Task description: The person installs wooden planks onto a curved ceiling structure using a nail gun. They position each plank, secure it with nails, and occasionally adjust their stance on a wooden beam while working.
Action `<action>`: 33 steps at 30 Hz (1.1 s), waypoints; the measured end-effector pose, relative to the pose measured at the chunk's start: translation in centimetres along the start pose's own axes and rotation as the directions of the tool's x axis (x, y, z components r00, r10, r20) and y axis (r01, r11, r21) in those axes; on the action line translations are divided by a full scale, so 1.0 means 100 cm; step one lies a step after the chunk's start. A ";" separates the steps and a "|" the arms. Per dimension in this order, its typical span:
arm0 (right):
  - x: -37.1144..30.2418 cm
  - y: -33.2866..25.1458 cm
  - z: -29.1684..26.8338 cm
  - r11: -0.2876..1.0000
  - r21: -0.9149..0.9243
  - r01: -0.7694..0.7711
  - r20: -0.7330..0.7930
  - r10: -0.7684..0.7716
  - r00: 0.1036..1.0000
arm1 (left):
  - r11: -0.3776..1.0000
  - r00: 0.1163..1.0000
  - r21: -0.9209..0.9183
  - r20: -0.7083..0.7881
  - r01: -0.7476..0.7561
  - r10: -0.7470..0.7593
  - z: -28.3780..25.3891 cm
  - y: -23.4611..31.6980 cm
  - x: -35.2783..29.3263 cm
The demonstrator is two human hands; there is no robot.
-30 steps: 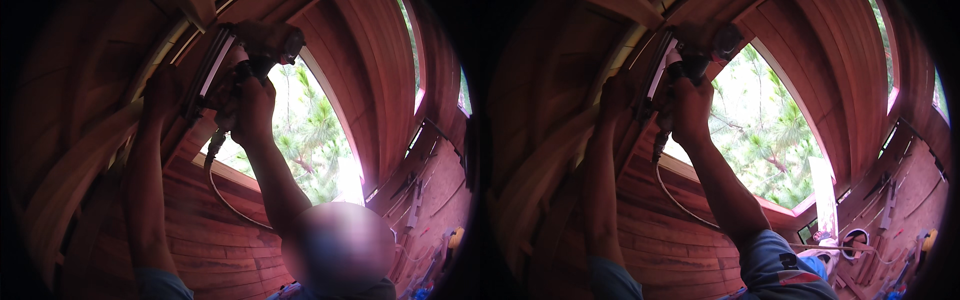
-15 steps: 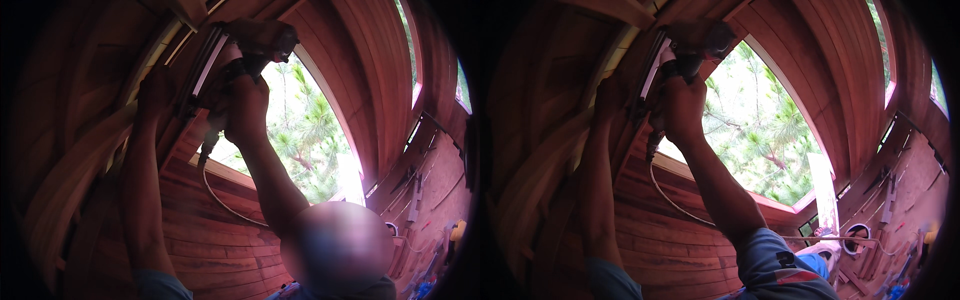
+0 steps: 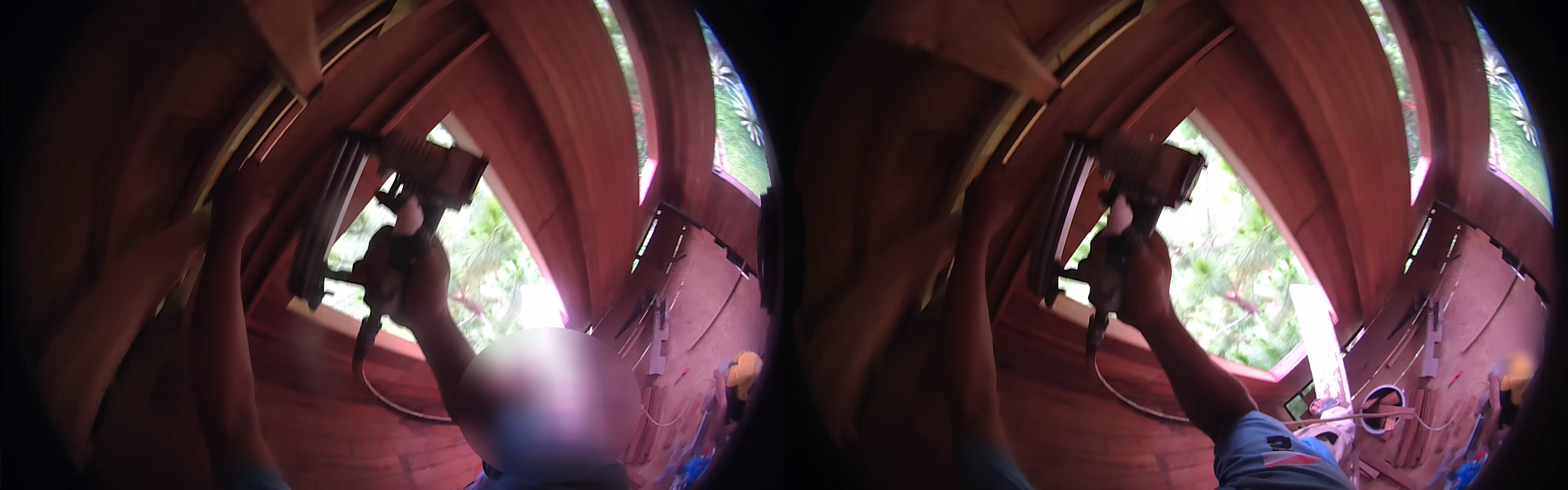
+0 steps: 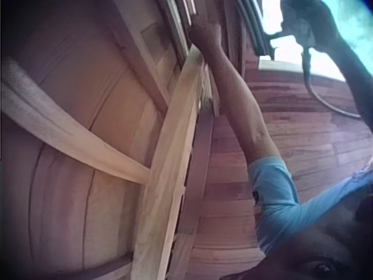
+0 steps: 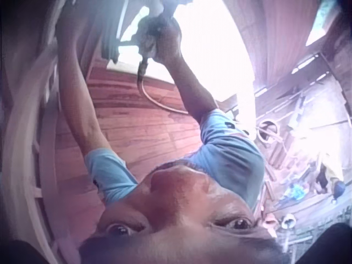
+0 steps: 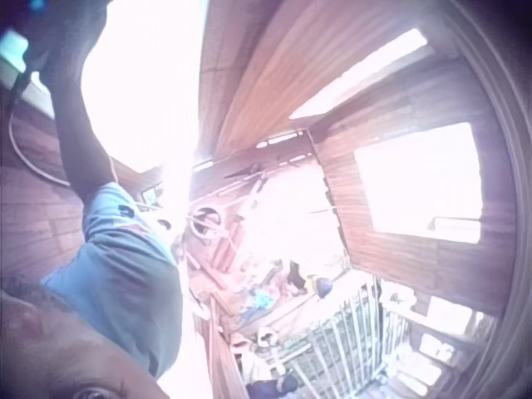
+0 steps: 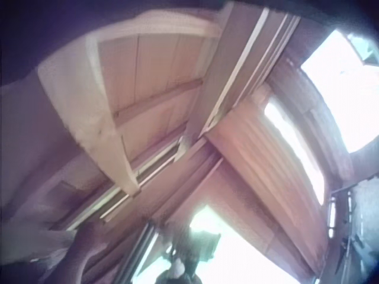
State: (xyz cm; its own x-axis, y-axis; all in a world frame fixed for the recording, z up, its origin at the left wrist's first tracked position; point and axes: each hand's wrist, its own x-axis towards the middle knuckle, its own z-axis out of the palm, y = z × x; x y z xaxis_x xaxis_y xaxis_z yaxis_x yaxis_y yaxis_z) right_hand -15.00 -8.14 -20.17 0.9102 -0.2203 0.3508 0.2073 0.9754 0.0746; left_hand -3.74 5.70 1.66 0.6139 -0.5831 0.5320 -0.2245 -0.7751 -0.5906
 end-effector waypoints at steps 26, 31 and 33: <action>0.192 -0.192 0.014 0.964 0.020 0.265 0.112 -0.266 0.957 | 0.993 0.993 0.119 -0.119 0.018 -0.004 0.015 -0.013 -0.015; 0.202 -0.189 0.024 0.951 -0.064 0.301 0.102 -0.294 0.950 | 0.994 0.990 0.107 -0.139 -0.015 0.029 0.016 -0.017 -0.017; 0.206 -0.190 0.022 0.951 -0.095 0.293 0.127 -0.280 0.951 | 0.996 0.990 0.093 -0.140 -0.007 0.020 0.016 -0.015 -0.019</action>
State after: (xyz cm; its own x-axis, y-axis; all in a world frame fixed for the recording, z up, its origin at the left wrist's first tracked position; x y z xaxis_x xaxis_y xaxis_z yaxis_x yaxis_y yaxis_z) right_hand -0.95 -31.24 -12.35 0.7625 -0.4825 0.4310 0.4978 0.8630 0.0855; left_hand -3.38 8.38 0.61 0.4977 -0.6266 0.5997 -0.1569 -0.7450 -0.6483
